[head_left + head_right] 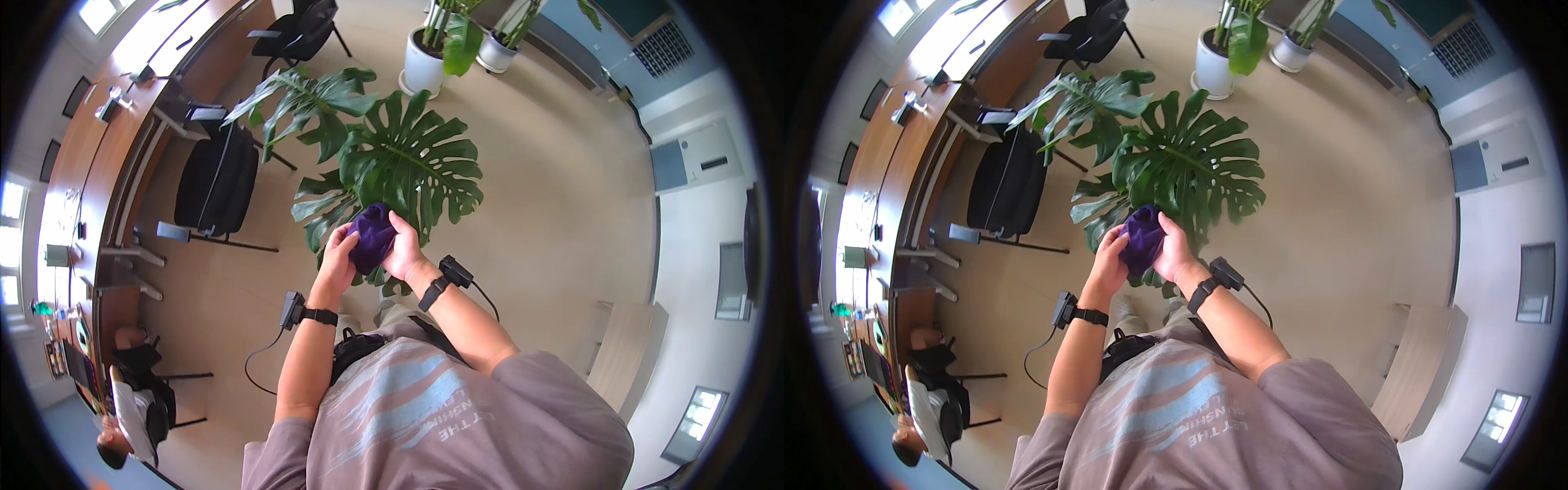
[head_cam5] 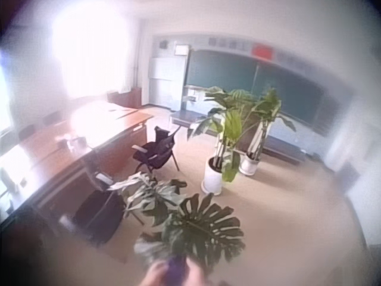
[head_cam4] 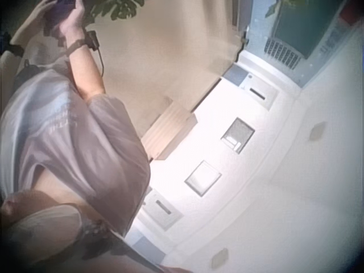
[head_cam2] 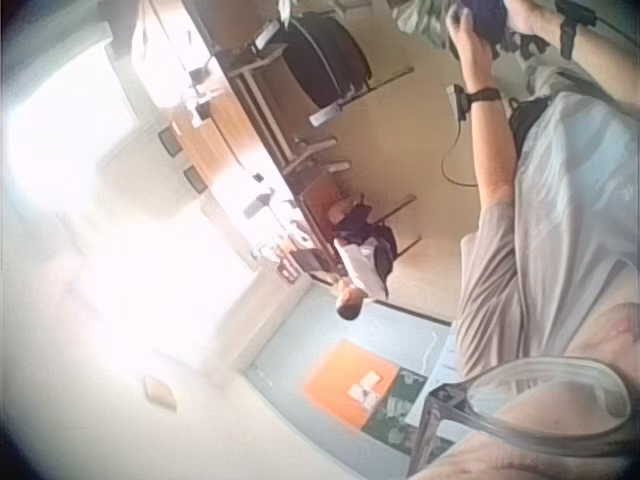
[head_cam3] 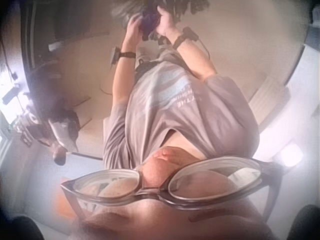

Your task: The person wipes the individual leaves of a potted monstera plant using a purple cloth.

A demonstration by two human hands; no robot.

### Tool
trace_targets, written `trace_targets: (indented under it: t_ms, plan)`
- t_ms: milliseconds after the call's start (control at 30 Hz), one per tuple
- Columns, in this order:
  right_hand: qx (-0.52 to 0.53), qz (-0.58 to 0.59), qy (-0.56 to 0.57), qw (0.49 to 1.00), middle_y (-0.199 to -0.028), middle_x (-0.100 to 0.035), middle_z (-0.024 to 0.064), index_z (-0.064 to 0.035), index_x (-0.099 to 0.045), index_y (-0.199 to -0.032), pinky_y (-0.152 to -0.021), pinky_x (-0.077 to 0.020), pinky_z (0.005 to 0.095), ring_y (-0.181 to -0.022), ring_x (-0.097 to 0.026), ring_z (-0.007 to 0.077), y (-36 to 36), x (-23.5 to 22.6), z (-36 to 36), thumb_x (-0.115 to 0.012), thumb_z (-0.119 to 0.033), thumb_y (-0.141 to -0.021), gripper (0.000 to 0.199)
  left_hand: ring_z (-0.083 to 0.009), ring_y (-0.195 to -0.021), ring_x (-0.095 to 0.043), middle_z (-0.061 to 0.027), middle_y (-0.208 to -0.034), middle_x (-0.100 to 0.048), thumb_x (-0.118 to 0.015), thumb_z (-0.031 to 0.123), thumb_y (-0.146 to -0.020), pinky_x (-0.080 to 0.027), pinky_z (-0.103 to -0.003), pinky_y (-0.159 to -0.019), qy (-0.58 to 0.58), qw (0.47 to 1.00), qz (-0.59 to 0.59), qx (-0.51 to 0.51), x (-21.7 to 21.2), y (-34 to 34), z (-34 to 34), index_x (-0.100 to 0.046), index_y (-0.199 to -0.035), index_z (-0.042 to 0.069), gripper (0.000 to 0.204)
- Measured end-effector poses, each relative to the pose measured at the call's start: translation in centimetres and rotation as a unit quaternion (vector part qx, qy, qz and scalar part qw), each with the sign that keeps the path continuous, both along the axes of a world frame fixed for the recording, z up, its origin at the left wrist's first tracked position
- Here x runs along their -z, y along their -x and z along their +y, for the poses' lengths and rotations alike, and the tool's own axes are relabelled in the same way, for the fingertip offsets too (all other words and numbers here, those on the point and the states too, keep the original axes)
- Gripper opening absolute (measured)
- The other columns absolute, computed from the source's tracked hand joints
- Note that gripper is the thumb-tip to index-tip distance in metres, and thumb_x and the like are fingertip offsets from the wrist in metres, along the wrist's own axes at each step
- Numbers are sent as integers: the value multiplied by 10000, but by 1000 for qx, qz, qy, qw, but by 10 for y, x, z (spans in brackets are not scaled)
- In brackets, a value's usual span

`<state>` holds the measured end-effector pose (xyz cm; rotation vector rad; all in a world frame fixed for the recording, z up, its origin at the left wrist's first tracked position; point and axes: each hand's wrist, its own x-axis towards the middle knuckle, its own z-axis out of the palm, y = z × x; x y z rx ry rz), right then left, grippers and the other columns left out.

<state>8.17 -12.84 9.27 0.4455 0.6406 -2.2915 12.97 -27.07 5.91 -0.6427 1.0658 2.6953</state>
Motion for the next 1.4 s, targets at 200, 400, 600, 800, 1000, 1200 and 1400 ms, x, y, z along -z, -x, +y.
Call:
trace_targets:
  t_ms: [200, 400, 600, 800, 1000, 1200, 1400]
  plan:
    - [-46, 89, -149, 984, -1109, -660, 52, -79, -610, -1151, -922, -494, 378, -1028, -627, 186, 5, 11, 1, -614, -311, -937, 316, -172, -961, -639, -85, -1095, -635, -629, 69, -916, -534, -331, -888, -16, 995, 5, 100, 2, 18, -16, -528, -1233, 20, 336]
    - [71, 50, -256, 963, -1073, -653, 18, -109, -582, -1159, -722, -544, 364, -956, -643, 168, -18, 31, -4, -593, -430, -948, 384, -157, -847, -622, -50, -950, -595, -669, 78, -896, -551, -303, -753, 47, 989, 20, 136, 14, 18, -47, -501, -1040, 67, 222]
    - [88, -14, -162, 983, -1117, -639, 37, -120, -574, -1196, -841, -514, 376, -994, -627, 199, -44, 7, -33, -648, -330, -924, 351, -112, -827, -528, -24, -921, -552, -656, 215, -902, -448, -242, -705, 256, 940, 14, 225, 3, 19, -24, -494, -1067, 70, 273]
    - [200, 10, -178, 964, -1199, -626, 71, -77, -553, -1242, -961, -495, 402, -1090, -613, 221, -46, 11, -11, -619, -133, -936, 318, -159, -968, -538, -75, -1064, -556, -654, 119, -851, -443, -283, -847, 227, 957, -1, 179, 11, 35, -35, -400, -1307, 15, 533]
    - [256, 2, -80, 963, -1199, -619, 143, -17, -544, -1233, -986, -478, 426, -1088, -612, 287, -44, -26, 9, -424, -289, -1020, 366, -176, -904, -568, -55, -1016, -594, -621, 266, -845, -458, -337, -758, 239, 963, -114, 61, 89, 30, -61, -529, -1161, 39, 400]
    - [281, 74, -52, 955, -1105, -638, 192, -20, -564, -1130, -946, -487, 467, -1030, -621, 342, -45, -32, 42, -383, -293, -1019, 346, -312, -1100, -570, -234, -1160, -597, -651, 243, -747, -435, -343, -943, 580, 754, -158, 263, 117, -19, -45, -516, -1260, -8, 587]
    - [291, 44, -67, 953, -1048, -642, 202, -27, -559, -1090, -916, -498, 497, -986, -632, 367, -48, -39, 46, -378, -284, -1018, 323, -249, -1189, -500, -119, -1349, -496, -481, 85, -787, -420, -378, -993, 195, 964, 25, 179, 148, -7, -55, -317, -1494, 164, 729]
